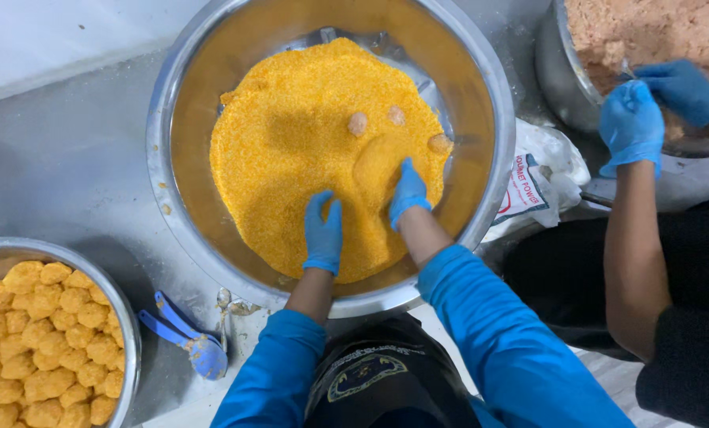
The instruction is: The person takes balls of dough mixture handed over from a nearby container, rolls them by hand in a large bowl of yellow breadcrumb powder to coat them, and places the coated balls into a bowl of finished breaded balls. A second worker on the right supplies dough balls and occasionally retrieves items.
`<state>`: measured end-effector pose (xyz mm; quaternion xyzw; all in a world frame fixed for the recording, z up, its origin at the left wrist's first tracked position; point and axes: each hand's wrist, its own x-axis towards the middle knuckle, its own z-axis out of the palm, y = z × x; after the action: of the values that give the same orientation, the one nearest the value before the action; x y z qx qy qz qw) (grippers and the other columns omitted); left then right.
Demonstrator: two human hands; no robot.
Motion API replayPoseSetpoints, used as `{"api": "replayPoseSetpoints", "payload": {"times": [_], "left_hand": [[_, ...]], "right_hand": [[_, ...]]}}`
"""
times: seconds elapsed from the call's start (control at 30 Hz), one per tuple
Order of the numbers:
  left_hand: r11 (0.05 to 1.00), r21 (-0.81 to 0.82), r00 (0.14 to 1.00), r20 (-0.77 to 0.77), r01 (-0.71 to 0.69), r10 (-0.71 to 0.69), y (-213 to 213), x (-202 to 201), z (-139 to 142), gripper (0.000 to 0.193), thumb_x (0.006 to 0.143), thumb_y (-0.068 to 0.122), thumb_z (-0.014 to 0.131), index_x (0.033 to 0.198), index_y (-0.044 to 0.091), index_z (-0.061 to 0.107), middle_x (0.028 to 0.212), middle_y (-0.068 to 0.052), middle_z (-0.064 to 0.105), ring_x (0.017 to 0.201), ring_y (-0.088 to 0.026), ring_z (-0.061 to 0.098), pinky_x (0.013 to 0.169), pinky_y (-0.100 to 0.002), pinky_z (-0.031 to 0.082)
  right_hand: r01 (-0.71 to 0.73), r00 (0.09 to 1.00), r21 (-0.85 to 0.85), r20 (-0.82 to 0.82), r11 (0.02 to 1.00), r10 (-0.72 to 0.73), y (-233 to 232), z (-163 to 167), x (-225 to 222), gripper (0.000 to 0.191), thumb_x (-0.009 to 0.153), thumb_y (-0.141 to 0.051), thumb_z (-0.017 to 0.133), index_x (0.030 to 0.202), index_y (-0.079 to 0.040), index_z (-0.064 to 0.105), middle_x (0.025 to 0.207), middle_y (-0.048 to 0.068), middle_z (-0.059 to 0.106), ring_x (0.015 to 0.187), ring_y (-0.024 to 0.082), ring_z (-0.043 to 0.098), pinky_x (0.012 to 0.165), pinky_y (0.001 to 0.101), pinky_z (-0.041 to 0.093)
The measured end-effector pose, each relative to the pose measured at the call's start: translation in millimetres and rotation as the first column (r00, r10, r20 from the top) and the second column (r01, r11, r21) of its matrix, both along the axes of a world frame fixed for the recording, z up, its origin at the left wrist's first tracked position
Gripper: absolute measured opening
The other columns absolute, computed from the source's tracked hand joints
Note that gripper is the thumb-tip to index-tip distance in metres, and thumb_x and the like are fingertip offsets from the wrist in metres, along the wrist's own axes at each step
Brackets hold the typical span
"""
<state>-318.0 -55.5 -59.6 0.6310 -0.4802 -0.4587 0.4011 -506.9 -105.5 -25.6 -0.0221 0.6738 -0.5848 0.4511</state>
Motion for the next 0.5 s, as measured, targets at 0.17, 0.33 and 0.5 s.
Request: {"api": "replayPoseSetpoints", "payload": {"times": [0.17,0.33,0.5], "left_hand": [[0.969,-0.028,0.907,0.346,-0.245,0.239,-4,17,-5,0.086,0.085,0.04,0.08,0.149,-0.003,0.042,0.153,-0.036,0.027,0.144,-0.047,0.023,0.114,-0.05,0.024],[0.983,0.183,0.986,-0.165,0.01,0.021,-9,10,-23,0.075,0.094,0.049,0.068,0.149,0.004,0.044,0.157,-0.02,0.043,0.148,-0.038,0.037,0.12,-0.052,0.029],[0.756,0.605,0.69,-0.658,0.248,0.3,-2,-5,-6,0.063,0.094,0.058,0.055,0.146,0.024,0.051,0.148,-0.003,0.054,0.134,-0.032,0.049,0.103,-0.061,0.041]], "right_hand": [[-0.413,0.548,0.3,-0.672,0.86,0.498,-43,16,-28,0.072,0.085,-0.046,0.081,0.136,0.0,0.061,0.135,0.023,0.064,0.124,0.035,0.06,0.103,0.0409,0.049],[-0.697,0.475,0.354,-0.424,0.624,0.771,-43,0,-15,0.101,0.071,-0.038,0.093,0.148,-0.001,0.039,0.14,0.018,0.055,0.128,0.031,0.055,0.103,0.041,0.049],[-0.785,0.619,0.096,0.127,0.612,0.775,-24,7,12,0.079,0.071,-0.019,0.085,0.139,-0.005,0.047,0.128,0.013,0.069,0.118,0.03,0.067,0.095,0.0464,0.056]]}}
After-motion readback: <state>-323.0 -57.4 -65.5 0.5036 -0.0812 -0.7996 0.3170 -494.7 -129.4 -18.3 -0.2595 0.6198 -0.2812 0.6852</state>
